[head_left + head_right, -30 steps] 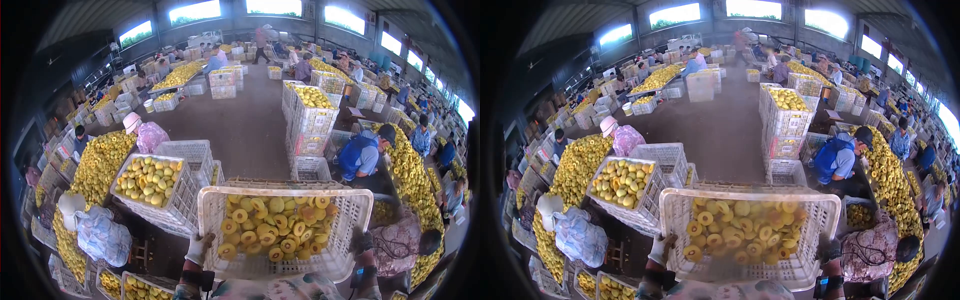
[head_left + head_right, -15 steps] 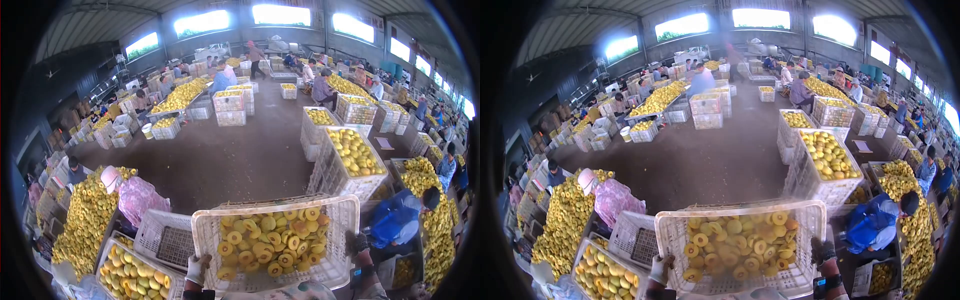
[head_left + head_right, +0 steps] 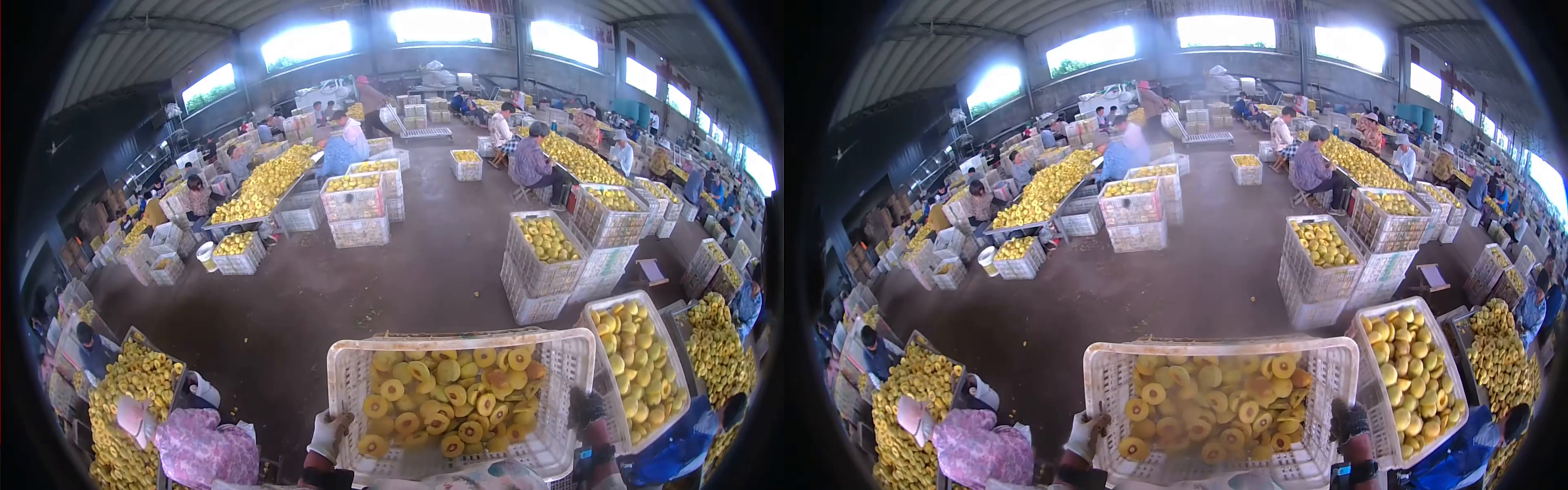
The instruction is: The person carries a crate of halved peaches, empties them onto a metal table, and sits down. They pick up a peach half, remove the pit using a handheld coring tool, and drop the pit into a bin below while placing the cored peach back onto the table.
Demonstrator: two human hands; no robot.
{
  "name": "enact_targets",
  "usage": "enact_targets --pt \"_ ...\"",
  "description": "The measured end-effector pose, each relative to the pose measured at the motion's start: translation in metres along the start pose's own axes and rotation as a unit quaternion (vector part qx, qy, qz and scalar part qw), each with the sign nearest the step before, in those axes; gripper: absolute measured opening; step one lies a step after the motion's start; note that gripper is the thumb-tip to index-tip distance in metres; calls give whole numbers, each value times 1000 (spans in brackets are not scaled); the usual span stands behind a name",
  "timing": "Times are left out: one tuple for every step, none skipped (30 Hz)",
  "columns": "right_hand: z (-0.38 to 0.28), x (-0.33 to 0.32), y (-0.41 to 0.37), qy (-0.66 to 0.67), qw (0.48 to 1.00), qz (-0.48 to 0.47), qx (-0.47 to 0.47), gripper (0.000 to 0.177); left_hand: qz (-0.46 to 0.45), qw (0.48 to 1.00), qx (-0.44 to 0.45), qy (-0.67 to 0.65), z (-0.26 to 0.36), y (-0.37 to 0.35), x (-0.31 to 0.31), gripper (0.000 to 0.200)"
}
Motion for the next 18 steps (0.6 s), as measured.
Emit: enact_targets --pt "-9 13 20 -35 998 -2 -58 29 1 1000 -6 11 -5 21 5 10" --pt "-16 27 66 -26 997 -4 -74 29 0 1000 16 14 16 63 21 7" --pt "-5 43 118 -21 999 -17 -28 27 25 1000 -10 4 25 93 32 7" --pt "7 62 138 -28 998 -29 45 26 30 999 -12 -10 34 117 39 6" --pt "14 79 168 17 998 -24 61 23 28 999 -17 -17 32 143 44 6" --pt "2 90 194 9 998 -20 66 23 25 999 -23 -29 42 164 52 6" --pt "-22 111 213 -8 998 -17 60 23 23 999 -10 -39 51 187 58 8" --pt "-44 122 225 -23 998 -15 50 22 22 999 7 -49 65 200 63 11" --pt "-48 138 254 -14 999 -23 46 23 31 998 3 -50 75 224 70 12" --pt "-53 156 283 -13 998 -27 47 23 35 998 5 -49 87 253 76 12" --pt "-58 170 309 -36 998 -10 53 23 32 998 5 -47 100 283 83 11" --pt "-59 183 333 -62 996 8 65 24 28 999 -1 -42 110 312 90 11" --pt "-67 198 353 -31 998 -1 53 24 25 999 9 -35 130 342 104 11" --pt "-75 213 373 -1 999 -8 42 24 19 999 17 -27 148 372 116 11" --pt "-80 220 398 -10 998 24 53 23 8 1000 5 -21 153 410 127 11" --pt "-87 227 418 -26 996 58 68 22 -7 999 12 31 176 438 145 11" --pt "-101 240 450 13 994 78 74 22 -28 999 5 24 200 484 175 11" --pt "-104 240 473 -2 994 96 57 23 -44 999 16 18 223 514 193 11"
Point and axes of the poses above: each hand's wrist, its own y-axis towards the middle knuckle, its own x-axis out of the palm, z = x × y, the point moved 8 cm from there along y, towards the middle knuckle, and after that the axes turned 6 degrees about -x, right-handed, at the moved point
